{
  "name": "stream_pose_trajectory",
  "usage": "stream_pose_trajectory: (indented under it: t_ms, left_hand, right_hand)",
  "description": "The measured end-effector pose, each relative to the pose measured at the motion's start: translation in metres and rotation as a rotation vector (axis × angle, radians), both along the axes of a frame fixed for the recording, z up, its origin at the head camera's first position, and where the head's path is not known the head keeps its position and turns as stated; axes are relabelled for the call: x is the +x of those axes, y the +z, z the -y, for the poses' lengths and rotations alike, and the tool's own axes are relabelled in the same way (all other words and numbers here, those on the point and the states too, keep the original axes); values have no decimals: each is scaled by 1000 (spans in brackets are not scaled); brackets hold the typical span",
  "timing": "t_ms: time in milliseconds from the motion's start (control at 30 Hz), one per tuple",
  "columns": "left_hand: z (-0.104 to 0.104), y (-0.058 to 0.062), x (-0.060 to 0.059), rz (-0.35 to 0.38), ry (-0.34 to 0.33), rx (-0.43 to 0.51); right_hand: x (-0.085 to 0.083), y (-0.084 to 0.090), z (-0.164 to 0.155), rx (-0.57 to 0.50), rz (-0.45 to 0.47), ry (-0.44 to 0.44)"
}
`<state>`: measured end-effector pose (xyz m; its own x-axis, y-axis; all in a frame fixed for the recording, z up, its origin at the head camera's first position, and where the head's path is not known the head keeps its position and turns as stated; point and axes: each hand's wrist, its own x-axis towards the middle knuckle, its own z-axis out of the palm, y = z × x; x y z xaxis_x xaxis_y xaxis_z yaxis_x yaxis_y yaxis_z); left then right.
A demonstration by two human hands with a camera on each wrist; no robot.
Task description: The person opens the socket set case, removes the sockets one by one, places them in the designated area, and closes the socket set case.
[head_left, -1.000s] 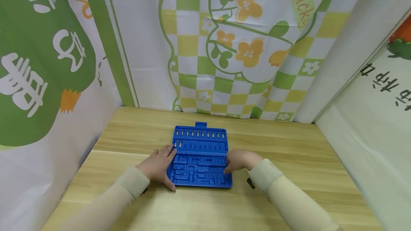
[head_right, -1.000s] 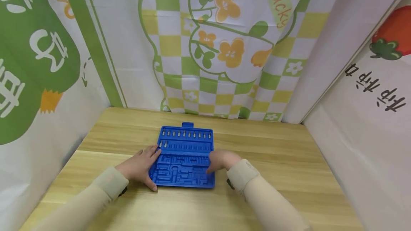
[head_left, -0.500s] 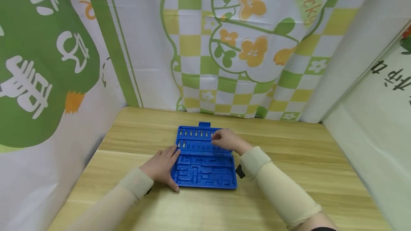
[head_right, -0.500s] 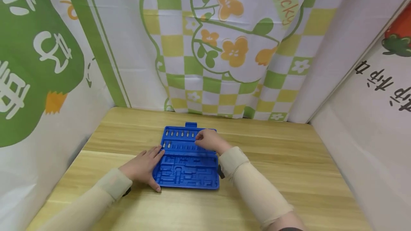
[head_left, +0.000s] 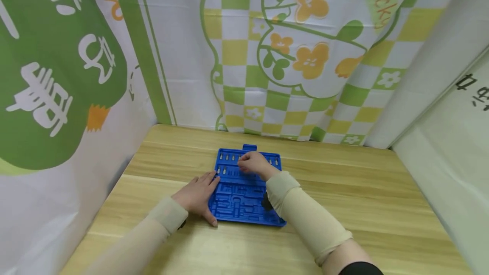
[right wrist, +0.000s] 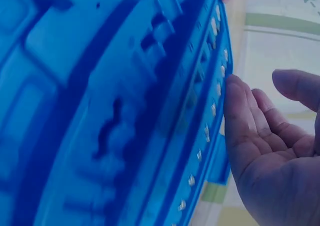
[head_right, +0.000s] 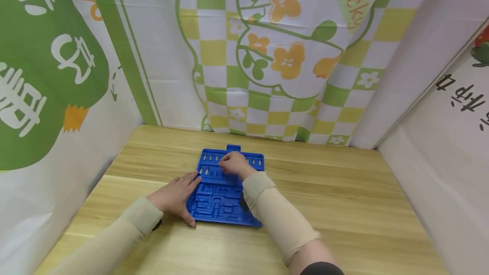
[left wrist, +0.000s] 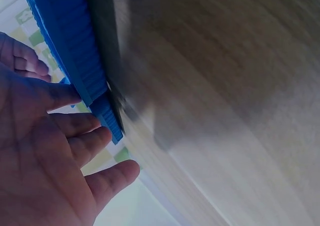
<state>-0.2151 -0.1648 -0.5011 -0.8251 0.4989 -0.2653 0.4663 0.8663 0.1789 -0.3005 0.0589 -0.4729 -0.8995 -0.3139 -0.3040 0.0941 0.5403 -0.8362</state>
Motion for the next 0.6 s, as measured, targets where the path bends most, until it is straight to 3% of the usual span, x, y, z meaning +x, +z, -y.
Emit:
stream_pose_trajectory:
  t_ms: [367,600]
  left_hand:
    - [-1,3,-2,-8,-20,2]
    - [3,-1,-1,-30,-29,-15]
  right_hand:
    - [-10,-17,44,96,-24,-68]
    - [-14,-24,61,266,-69,-118]
